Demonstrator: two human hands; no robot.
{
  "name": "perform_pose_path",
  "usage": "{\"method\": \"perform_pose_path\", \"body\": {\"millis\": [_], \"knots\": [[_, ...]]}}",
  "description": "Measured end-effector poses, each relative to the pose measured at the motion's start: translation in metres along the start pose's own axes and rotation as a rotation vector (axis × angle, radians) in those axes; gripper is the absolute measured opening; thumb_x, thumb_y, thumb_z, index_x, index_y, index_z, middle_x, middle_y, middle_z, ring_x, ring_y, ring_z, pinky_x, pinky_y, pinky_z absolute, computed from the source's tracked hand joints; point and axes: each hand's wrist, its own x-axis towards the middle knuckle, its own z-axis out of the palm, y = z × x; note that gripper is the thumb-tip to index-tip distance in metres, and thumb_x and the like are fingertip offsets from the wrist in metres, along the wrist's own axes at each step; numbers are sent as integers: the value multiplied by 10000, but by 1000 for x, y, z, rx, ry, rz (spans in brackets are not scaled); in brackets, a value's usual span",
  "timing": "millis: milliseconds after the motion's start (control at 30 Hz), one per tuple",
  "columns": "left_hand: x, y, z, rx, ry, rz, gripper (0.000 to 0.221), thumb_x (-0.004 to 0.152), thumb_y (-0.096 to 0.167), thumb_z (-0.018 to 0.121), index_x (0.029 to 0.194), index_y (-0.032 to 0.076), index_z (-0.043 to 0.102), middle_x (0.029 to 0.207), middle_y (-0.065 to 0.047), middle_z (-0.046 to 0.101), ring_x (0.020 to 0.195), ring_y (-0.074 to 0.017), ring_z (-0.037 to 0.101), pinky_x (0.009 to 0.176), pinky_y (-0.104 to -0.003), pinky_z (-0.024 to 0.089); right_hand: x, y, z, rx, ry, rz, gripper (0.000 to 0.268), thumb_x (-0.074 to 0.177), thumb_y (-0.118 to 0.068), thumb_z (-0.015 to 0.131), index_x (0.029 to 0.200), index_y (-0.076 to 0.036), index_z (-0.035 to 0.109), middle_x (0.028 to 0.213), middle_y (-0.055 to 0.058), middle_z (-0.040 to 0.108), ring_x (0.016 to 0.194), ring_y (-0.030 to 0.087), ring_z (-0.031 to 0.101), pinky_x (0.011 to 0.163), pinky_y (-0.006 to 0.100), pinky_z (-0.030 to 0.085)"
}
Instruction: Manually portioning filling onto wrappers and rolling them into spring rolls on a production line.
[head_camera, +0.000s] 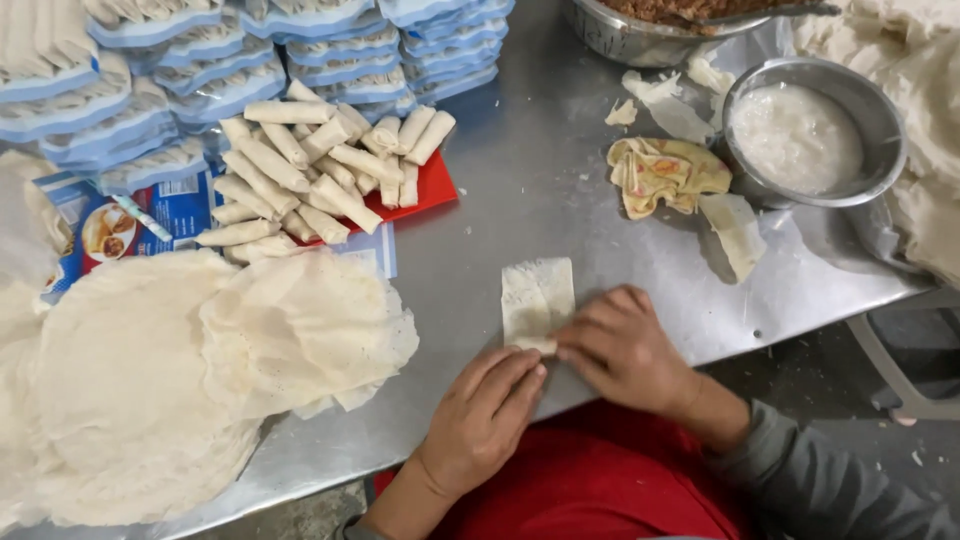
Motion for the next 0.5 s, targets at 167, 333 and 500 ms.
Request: {"method": "perform_pose_path", "body": {"millis": [167,333,500], "knots": [[-8,-28,23,53,-81,-45,243,1011,-9,637,1240,-89,611,1214,-231,640,1068,-376,615,996,-492,551,13,14,1,-79,78,84,87,965,-256,702,987,-179,736,921,-22,615,864,198,508,817,380,320],[-11,-67,56,-144,-116,-318,200,921,112,764,1108,42,778,1018,-125,713,958,-319,675,812,-437,543,-1,32,24,-118,34,111,142,921,-371,707,962,-242,748,831,-29,604,876,245,550,921,444,346],[2,-83,65,103,46,-351,210,1008,333,668,987,156,779,963,-7,553,936,-251,556,798,-422,429,21,54,26,-178,169,141,112,925,-289,735,878,-191,710,827,-3,596,874,241,545,917,413,349]]}}
